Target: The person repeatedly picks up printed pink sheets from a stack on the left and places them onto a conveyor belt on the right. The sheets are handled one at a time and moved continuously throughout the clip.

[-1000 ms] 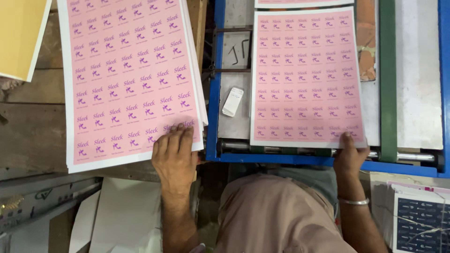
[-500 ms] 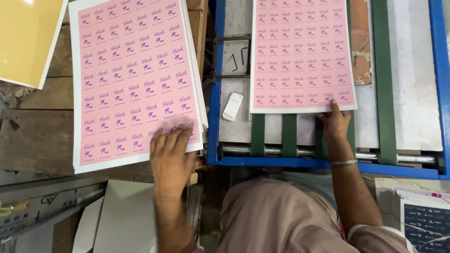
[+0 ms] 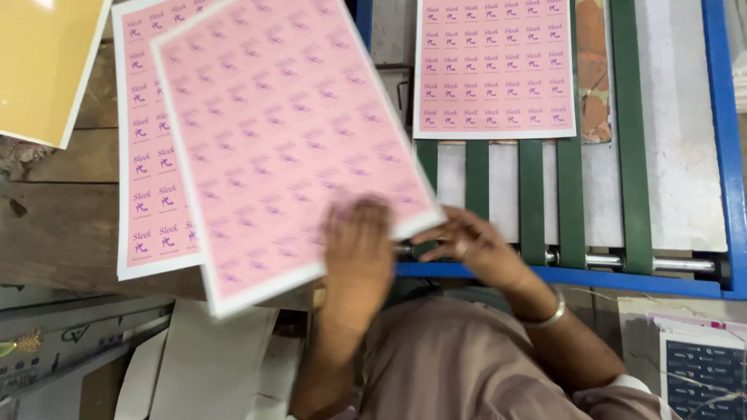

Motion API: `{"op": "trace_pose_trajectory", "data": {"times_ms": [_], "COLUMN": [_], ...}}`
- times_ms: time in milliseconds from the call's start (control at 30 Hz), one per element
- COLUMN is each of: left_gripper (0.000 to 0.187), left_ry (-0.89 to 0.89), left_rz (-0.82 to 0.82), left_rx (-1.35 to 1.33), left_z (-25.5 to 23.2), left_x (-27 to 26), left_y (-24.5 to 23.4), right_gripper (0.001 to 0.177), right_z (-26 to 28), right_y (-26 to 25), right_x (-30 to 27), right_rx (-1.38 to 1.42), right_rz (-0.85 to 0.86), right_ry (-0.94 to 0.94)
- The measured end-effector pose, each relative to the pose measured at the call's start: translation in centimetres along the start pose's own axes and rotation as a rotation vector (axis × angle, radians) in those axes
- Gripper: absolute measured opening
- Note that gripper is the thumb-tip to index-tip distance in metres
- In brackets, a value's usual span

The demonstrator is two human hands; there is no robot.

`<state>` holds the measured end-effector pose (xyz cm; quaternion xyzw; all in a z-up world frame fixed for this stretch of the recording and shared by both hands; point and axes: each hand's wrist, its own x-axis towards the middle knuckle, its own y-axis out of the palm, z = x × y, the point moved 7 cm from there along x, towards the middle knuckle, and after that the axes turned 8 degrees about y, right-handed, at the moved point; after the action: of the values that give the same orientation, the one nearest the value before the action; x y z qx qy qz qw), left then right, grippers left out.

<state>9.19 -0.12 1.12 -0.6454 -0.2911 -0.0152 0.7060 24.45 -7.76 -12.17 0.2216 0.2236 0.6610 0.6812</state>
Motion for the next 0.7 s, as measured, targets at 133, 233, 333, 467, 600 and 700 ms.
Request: {"op": "trace_pose_trajectory", "data": {"times_ms": [133,233,333,467,600,700], "left_gripper": [0.047,0.058,0.064,0.064,0.045,0.041], "left_ry": [0.045,0.103,0.049,-0.158,-0.177,-0.159], "left_rz": [0.049,0.165,0.108,0.187,0.046,-0.003], "left_rx": [-0.059,-0.212,-0.21,0.139,0.054,0.061], "left_z": [-4.4,-3.7,-0.8,6.1,8.8,8.7], "left_x": [1.4,-0.1,-1.3,-2.2,-2.8,-3.7], "left_y": [0.1,-0.6,-2.3,-2.5,-2.7,-2.5], "right_gripper": [0.04,0.043,0.04,0.039,0.043,0.044], "right_z": [-1.2,0.1,1.9,3.4,2.8,-1.3], "right_y": [1.1,-2.3,-8.2,-18.0,-23.1,-24.0], "right_x": [1.5,1.2,-1.5,-6.4,-11.3,-15.9], "right_rx": [0.287,0.279,0.167,0.116,0.125,0.054], "right_rz": [-0.239,-0.474,-0.735,-1.146,-1.167,-1.363], "right_ry": [0.185,0.052,-0.064,-0.217,-0.338,-0.138]}}
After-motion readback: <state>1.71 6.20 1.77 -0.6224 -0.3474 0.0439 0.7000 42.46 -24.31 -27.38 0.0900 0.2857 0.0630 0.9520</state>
